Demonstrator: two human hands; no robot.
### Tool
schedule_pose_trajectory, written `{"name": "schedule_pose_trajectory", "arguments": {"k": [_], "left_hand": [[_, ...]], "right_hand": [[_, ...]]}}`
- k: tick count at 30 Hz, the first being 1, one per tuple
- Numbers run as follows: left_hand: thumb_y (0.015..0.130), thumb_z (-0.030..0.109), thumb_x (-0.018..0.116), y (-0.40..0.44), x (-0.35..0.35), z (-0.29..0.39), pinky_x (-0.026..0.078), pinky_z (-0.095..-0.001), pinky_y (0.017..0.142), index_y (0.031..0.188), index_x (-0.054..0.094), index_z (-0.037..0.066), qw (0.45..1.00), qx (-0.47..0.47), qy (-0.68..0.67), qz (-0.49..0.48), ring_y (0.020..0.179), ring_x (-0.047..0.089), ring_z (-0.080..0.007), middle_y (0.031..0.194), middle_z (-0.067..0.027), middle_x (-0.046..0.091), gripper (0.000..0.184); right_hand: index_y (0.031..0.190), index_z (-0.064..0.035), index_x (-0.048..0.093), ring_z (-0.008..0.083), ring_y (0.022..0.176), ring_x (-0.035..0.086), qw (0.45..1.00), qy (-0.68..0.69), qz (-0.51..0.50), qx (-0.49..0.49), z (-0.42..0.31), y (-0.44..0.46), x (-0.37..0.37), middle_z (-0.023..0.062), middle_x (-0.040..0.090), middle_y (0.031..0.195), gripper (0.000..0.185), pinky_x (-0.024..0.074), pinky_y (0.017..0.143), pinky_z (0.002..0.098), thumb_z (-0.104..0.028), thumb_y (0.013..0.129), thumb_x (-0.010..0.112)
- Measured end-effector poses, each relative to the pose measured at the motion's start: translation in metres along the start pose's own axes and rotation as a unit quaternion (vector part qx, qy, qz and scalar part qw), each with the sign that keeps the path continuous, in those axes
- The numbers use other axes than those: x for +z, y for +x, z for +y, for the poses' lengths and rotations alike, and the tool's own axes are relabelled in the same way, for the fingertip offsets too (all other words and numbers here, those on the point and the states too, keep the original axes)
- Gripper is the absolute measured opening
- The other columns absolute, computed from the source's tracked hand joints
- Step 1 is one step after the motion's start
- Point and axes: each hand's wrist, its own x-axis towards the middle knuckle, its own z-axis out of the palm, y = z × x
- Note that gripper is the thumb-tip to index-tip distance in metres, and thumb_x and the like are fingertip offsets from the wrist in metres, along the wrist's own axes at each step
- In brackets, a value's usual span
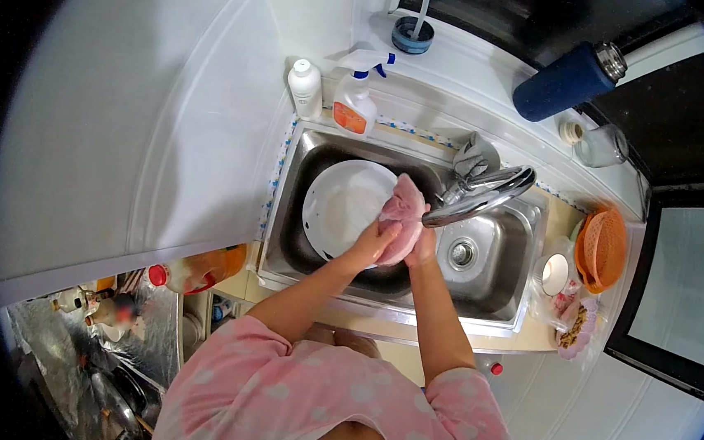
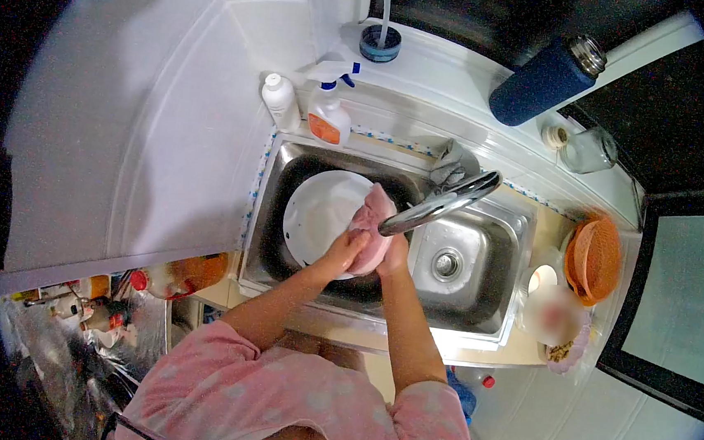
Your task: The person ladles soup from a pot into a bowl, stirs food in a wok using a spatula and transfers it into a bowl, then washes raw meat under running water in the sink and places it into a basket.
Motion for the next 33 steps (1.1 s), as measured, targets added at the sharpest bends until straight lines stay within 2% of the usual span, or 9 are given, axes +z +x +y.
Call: {"name": "schedule_pose_trajectory", "arguments": {"k": [3,4,8,14,17,20,27,29,33], "left_hand": [[0.086,0.032,0.06,-0.005,0.001,-0.011,0.037,-0.0293,0.094,0.127,0.037,-0.002,0.991,-0.042,-0.129,0.016,0.11,0.047,-0.0144,0.12,-0.0075,0.049,0.058],[0.086,0.031,0.061,-0.006,0.001,-0.004,0.038,-0.0289,0.094,0.127,0.037,-0.002,0.989,-0.052,-0.14,0.018,0.109,0.047,-0.0143,0.119,-0.0073,0.05,0.057],[0.085,0.024,0.063,0.002,-0.008,-0.015,0.038,-0.0291,0.093,0.126,0.038,-0.001,0.988,-0.044,-0.133,0.068,0.109,0.048,-0.0148,0.117,-0.0065,0.051,0.054],[0.08,0.01,0.062,0.0,-0.017,-0.041,0.038,-0.0319,0.095,0.123,0.04,0.0,0.997,-0.007,0.026,0.077,0.111,0.049,-0.0228,0.119,-0.0118,0.051,0.049],[0.075,0.005,0.061,-0.006,-0.012,-0.024,0.04,-0.033,0.091,0.118,0.044,0.002,0.981,0.057,0.161,0.097,0.107,0.05,-0.0281,0.113,-0.0131,0.052,0.046],[0.075,-0.003,0.059,-0.009,-0.012,-0.02,0.041,-0.0338,0.089,0.116,0.048,0.006,0.936,0.095,0.327,0.091,0.102,0.051,-0.0252,0.107,-0.012,0.05,0.043],[0.069,-0.008,0.06,-0.02,-0.005,0.005,0.044,-0.0321,0.083,0.09,0.061,0.004,0.927,0.202,0.299,0.105,0.1,0.051,-0.0264,0.108,-0.011,0.047,0.025],[0.068,-0.009,0.06,-0.023,-0.006,0.011,0.046,-0.0305,0.08,0.084,0.063,0.004,0.903,0.245,0.334,0.115,0.098,0.052,-0.0247,0.109,-0.0104,0.046,0.021],[0.066,-0.009,0.061,-0.031,-0.007,0.008,0.047,-0.0293,0.078,0.081,0.063,0.005,0.919,0.19,0.323,0.12,0.099,0.052,-0.0222,0.109,-0.0106,0.046,0.021]], "right_hand": [[0.126,-0.0041,0.044,0.022,0.103,0.054,0.998,0.012,-0.056,0.016,0.001,0.012,0.004,0.0094,0.052,0.121,0.045,0.0446,0.089,0.0355,-0.032,0.091,0.045],[0.121,-0.0035,0.048,0.0206,0.097,0.056,0.999,-0.026,0.029,0.024,0.005,0.011,0.004,0.0082,0.055,0.114,0.043,0.0469,0.083,0.0349,-0.034,0.09,0.046],[0.125,-0.005,0.043,0.0195,0.1,0.054,0.982,-0.183,0.037,0.0,0.008,0.005,-0.01,0.0088,0.053,0.116,0.042,0.0442,0.089,0.0331,-0.032,0.093,0.044],[0.117,-0.0012,0.043,0.0174,0.1,0.053,0.942,-0.285,0.176,-0.014,0.018,-0.003,0.003,0.0093,0.053,0.112,0.046,0.0439,0.086,0.0309,-0.037,0.089,0.052],[0.113,-0.0023,0.047,0.0165,0.095,0.055,0.929,-0.331,0.16,-0.043,0.015,-0.013,0.027,0.008,0.056,0.106,0.044,0.0449,0.082,0.0302,-0.038,0.088,0.054],[0.109,-0.0043,0.051,0.0159,0.089,0.057,0.965,-0.208,0.156,-0.016,0.02,-0.005,0.001,0.0057,0.058,0.098,0.043,0.0461,0.078,0.0303,-0.041,0.087,0.055],[0.12,-0.0133,0.046,0.0191,0.089,0.059,0.989,-0.047,0.137,-0.011,0.027,-0.009,-0.01,0.0063,0.057,0.105,0.039,0.0488,0.077,0.0337,-0.041,0.092,0.045],[0.118,-0.0093,0.047,0.0203,0.09,0.059,0.989,-0.047,0.139,-0.004,0.02,-0.015,0.013,0.0076,0.057,0.104,0.039,0.049,0.077,0.0324,-0.038,0.091,0.046],[0.129,-0.0113,0.037,0.0238,0.1,0.056,0.993,-0.06,0.105,-0.003,0.024,-0.012,0.006,0.0101,0.054,0.112,0.042,0.0484,0.084,0.036,-0.035,0.095,0.037]]}}
